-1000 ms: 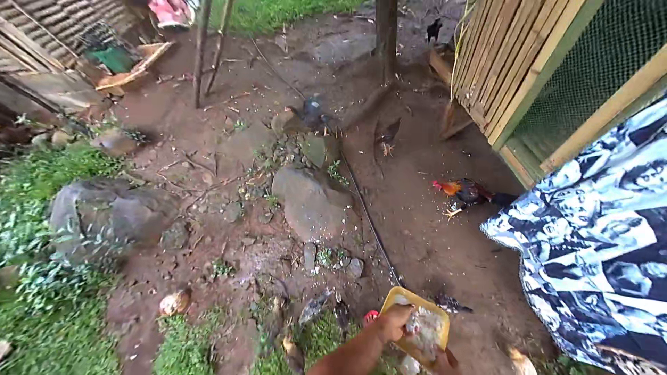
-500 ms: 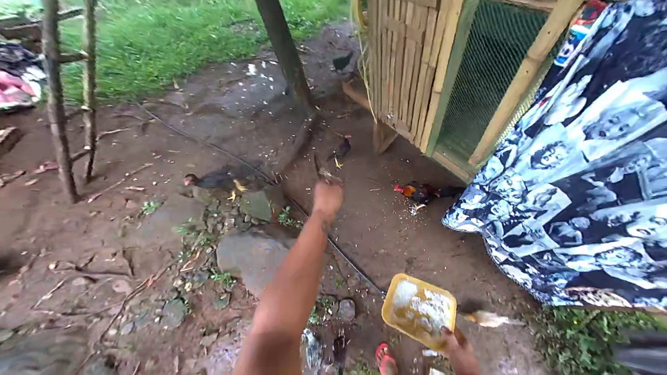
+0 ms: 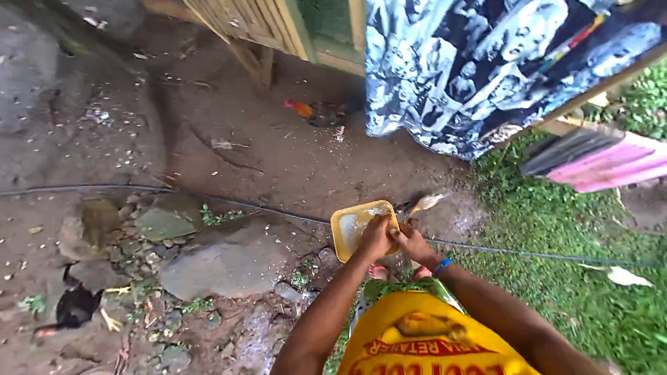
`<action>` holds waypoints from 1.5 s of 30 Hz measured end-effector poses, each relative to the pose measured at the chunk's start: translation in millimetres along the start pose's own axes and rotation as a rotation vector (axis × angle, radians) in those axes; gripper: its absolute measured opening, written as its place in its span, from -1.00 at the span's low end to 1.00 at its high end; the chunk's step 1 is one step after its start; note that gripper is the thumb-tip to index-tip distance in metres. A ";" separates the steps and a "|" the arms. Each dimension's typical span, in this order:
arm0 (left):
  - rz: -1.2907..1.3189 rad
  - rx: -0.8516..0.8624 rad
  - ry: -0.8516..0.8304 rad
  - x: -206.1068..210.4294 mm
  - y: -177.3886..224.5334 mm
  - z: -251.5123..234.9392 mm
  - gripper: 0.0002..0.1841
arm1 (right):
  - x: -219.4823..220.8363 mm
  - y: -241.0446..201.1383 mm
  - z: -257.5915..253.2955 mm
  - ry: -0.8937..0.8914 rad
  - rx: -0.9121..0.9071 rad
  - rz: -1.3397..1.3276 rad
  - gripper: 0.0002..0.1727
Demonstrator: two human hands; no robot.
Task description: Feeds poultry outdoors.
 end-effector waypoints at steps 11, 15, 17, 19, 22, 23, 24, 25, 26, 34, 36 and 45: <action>-0.151 -0.223 -0.338 55.6 61.6 -6.7 -0.39 | -42.1 69.3 37.5 0.202 0.147 -0.112 -0.46; -0.211 -0.121 -0.433 83.5 94.9 -28.3 -0.73 | -62.7 111.2 52.4 0.238 0.207 -0.203 -0.42; -0.240 -0.059 -0.379 84.3 117.9 -43.1 -0.79 | -76.7 131.2 61.4 0.295 0.246 -0.233 -0.42; -0.274 0.008 -0.330 89.8 142.2 -63.4 -0.79 | -90.0 153.9 71.6 0.323 0.302 -0.209 -0.38; -0.262 0.074 -0.204 100.7 180.2 -99.7 -0.57 | -106.2 178.6 82.3 0.359 0.348 -0.235 -0.41; -0.264 0.085 -0.134 101.8 190.9 -108.6 -0.48 | -110.9 181.5 84.7 0.369 0.348 -0.267 -0.42; -0.260 0.091 -0.063 100.8 201.7 -114.8 -0.45 | -116.6 183.2 87.2 0.378 0.345 -0.299 -0.43; -0.243 0.097 -0.009 101.3 213.0 -117.8 -0.47 | -123.6 186.2 91.8 0.400 0.341 -0.320 -0.44; -0.219 0.113 0.019 105.1 223.3 -115.2 -0.53 | -132.0 189.9 99.1 0.429 0.345 -0.322 -0.47; -0.221 -0.104 -0.260 119.4 196.4 -21.3 -0.63 | -156.2 158.2 107.5 0.394 0.110 -0.204 -0.44; -0.185 -0.068 -0.124 136.4 161.2 -19.1 -0.35 | -157.4 146.4 108.8 0.348 0.039 -0.174 -0.39; -0.064 0.079 -0.102 110.5 133.7 48.6 -0.81 | -129.0 98.6 93.8 0.090 -0.119 -0.016 -0.28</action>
Point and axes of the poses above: each hand's wrist, its own z-axis away from the middle knuckle, its own x-axis out of the palm, y = z × x, the point moved 1 cm from there along -z, towards the middle knuckle, and after that the axes turned 7 degrees about y, right-handed, at the moved point
